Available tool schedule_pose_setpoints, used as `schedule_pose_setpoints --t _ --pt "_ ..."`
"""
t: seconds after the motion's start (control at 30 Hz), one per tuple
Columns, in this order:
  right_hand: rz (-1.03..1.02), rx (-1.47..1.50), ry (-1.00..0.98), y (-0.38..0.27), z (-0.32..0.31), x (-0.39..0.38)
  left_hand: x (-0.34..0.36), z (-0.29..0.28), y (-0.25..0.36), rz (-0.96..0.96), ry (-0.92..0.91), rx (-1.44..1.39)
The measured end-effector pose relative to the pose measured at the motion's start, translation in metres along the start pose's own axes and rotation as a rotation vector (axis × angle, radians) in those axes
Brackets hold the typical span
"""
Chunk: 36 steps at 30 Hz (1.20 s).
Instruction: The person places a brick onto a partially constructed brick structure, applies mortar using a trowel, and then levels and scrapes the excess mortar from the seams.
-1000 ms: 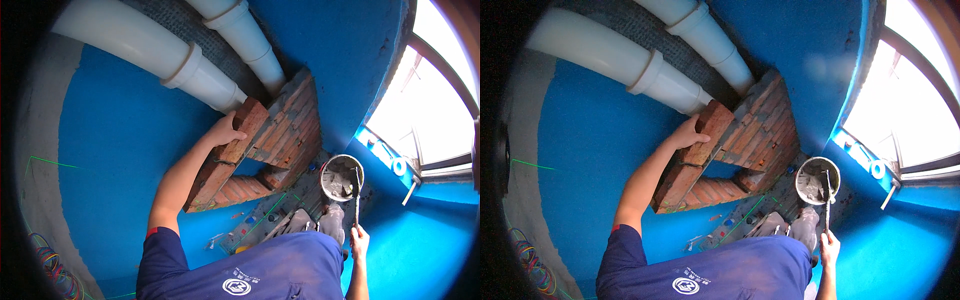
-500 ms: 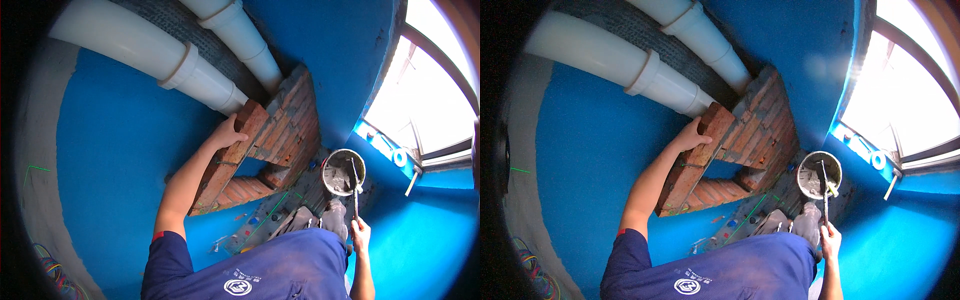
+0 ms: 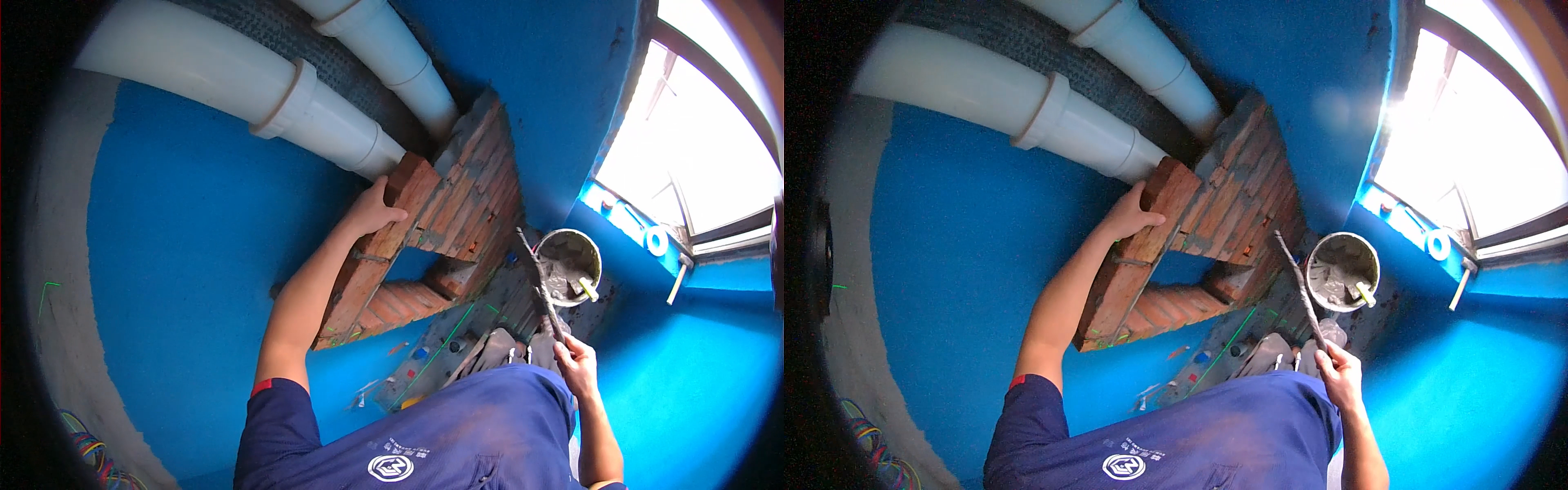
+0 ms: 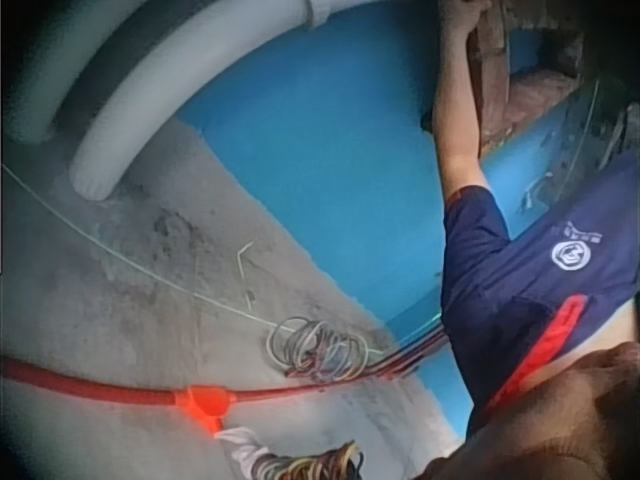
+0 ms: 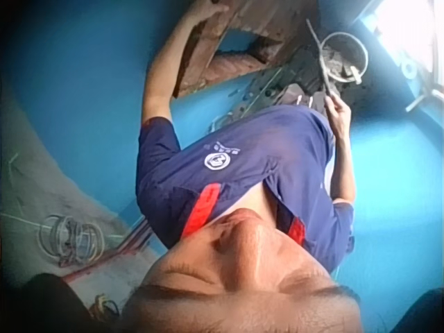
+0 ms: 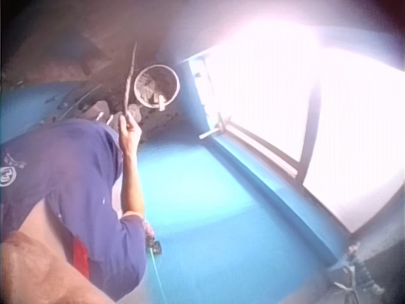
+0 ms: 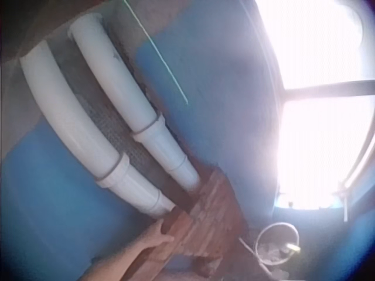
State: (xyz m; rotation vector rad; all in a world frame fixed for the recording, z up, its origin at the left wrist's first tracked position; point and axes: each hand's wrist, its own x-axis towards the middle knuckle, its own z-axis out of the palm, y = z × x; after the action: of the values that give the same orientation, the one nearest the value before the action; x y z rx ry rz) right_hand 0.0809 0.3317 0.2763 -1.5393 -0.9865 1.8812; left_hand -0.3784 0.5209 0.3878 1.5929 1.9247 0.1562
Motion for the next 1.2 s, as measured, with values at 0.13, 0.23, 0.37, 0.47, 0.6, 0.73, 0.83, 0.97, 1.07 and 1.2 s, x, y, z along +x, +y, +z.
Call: schedule_pose_setpoints --t 0.13,0.23,0.37,0.47,0.6,0.73,0.83,0.97,1.07,1.2 --pt "-0.055 -0.038 -0.126 -0.024 0.024 0.0 0.0 0.002 -0.004 0.025 0.022 -0.011" --pt "-0.051 -0.022 -0.185 -0.027 0.038 0.002 -0.004 0.005 -0.001 0.063 0.08 0.007" --pt "-0.072 -0.009 -0.208 -0.032 0.054 0.006 -0.004 0.002 0.003 0.029 0.036 0.015" --pt "-0.084 -0.045 -0.214 -0.043 0.063 0.01 -0.004 0.003 0.001 0.013 0.007 -0.009" --pt "-0.045 -0.081 -0.25 -0.043 0.072 0.022 -0.003 0.004 -0.003 0.009 0.012 -0.025" --pt "0.022 -0.218 -0.292 -0.042 0.086 0.035 0.0 0.012 -0.013 0.067 0.093 0.031" --pt "-0.03 -0.236 -0.297 -0.03 0.108 0.053 0.005 0.013 -0.02 0.04 0.086 0.048" --pt "-0.06 -0.181 -0.28 -0.039 0.13 0.057 0.002 0.01 -0.007 0.064 0.051 0.035" --pt "-0.086 -0.193 -0.28 -0.04 0.138 0.055 0.0 0.008 -0.011 0.075 0.055 0.013" --pt "-0.082 -0.191 -0.277 -0.037 0.14 0.054 -0.003 0.009 -0.006 0.08 0.043 -0.005"
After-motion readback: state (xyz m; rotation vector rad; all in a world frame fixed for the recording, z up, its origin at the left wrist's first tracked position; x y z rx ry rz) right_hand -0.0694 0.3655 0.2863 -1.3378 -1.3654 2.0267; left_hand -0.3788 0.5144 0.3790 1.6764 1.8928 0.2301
